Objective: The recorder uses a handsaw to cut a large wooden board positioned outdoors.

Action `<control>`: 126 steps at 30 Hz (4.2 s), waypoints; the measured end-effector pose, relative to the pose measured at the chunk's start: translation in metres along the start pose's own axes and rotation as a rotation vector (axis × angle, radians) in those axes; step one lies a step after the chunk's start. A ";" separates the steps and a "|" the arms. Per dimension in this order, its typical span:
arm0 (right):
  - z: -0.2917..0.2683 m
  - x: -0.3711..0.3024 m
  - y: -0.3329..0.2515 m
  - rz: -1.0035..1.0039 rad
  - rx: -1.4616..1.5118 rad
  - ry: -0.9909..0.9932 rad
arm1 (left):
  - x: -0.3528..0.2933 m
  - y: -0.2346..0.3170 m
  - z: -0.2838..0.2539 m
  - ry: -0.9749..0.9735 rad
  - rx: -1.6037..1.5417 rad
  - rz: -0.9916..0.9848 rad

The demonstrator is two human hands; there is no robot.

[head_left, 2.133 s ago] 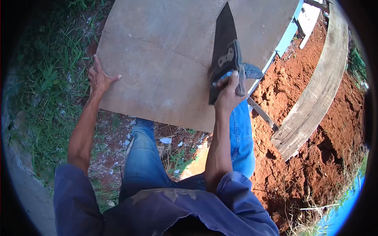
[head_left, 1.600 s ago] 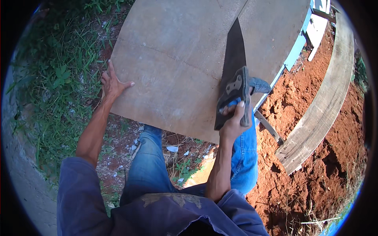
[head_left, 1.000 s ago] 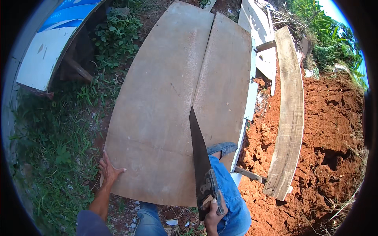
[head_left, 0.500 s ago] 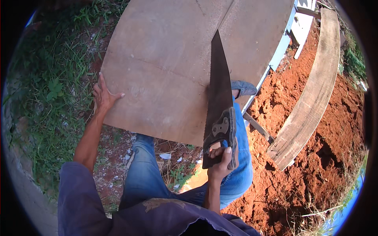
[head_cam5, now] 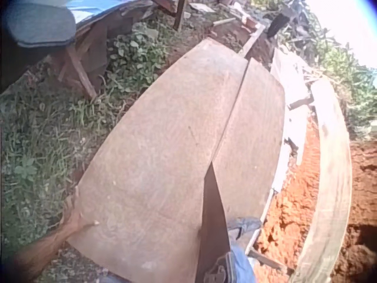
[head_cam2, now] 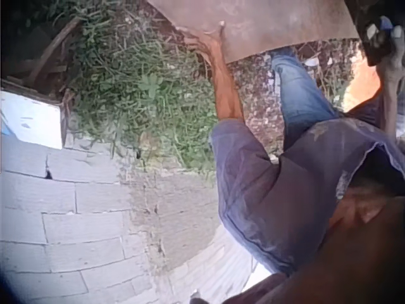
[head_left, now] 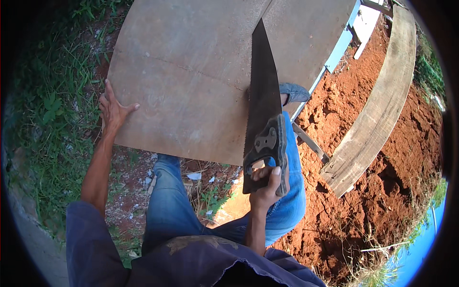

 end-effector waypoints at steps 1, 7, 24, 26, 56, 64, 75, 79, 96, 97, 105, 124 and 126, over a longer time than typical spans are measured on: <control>0.009 0.008 -0.002 -0.019 -0.035 -0.017 | 0.006 -0.004 0.001 0.013 0.001 -0.008; 0.076 0.275 0.030 -0.143 -0.062 0.132 | 0.019 0.037 0.017 0.018 -0.021 0.048; 0.075 0.280 0.044 -0.083 -0.011 0.083 | 0.008 0.034 0.024 -0.054 -0.012 0.034; 0.080 0.226 0.044 -0.126 -0.087 0.053 | 0.014 0.008 0.016 -0.049 -0.031 0.010; 0.072 0.242 0.052 -0.069 -0.098 0.039 | -0.010 0.011 0.022 -0.062 0.007 0.053; 0.015 0.001 0.008 0.001 -0.070 -0.039 | 0.001 -0.014 -0.009 -0.009 -0.003 -0.002; 0.034 0.100 0.050 -0.104 -0.020 0.031 | 0.018 0.006 0.016 -0.036 0.000 -0.001; -0.003 -0.013 0.015 0.009 -0.016 -0.024 | 0.004 -0.007 -0.007 -0.010 0.035 0.003; 0.012 0.001 0.021 -0.015 -0.040 -0.030 | 0.008 -0.011 -0.006 0.041 0.026 0.044; 0.032 0.055 0.032 -0.130 -0.078 -0.026 | 0.008 -0.013 -0.011 0.055 0.009 0.054; 0.063 0.190 0.062 -0.128 -0.019 0.046 | 0.002 0.011 0.014 -0.050 0.000 -0.006; 0.002 -0.011 0.042 0.001 0.061 0.041 | 0.004 -0.012 0.006 0.017 -0.016 0.038; 0.000 -0.038 0.022 -0.044 -0.003 -0.001 | 0.007 -0.013 0.001 0.047 -0.009 0.070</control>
Point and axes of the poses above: each hand's wrist, its own x-axis towards the middle knuckle, its own z-axis out of the palm, y = z × x, the point moved 9 cm from there along x, towards the middle knuckle, and after that the axes turned 9 degrees about -y, right-handed, at the moved point
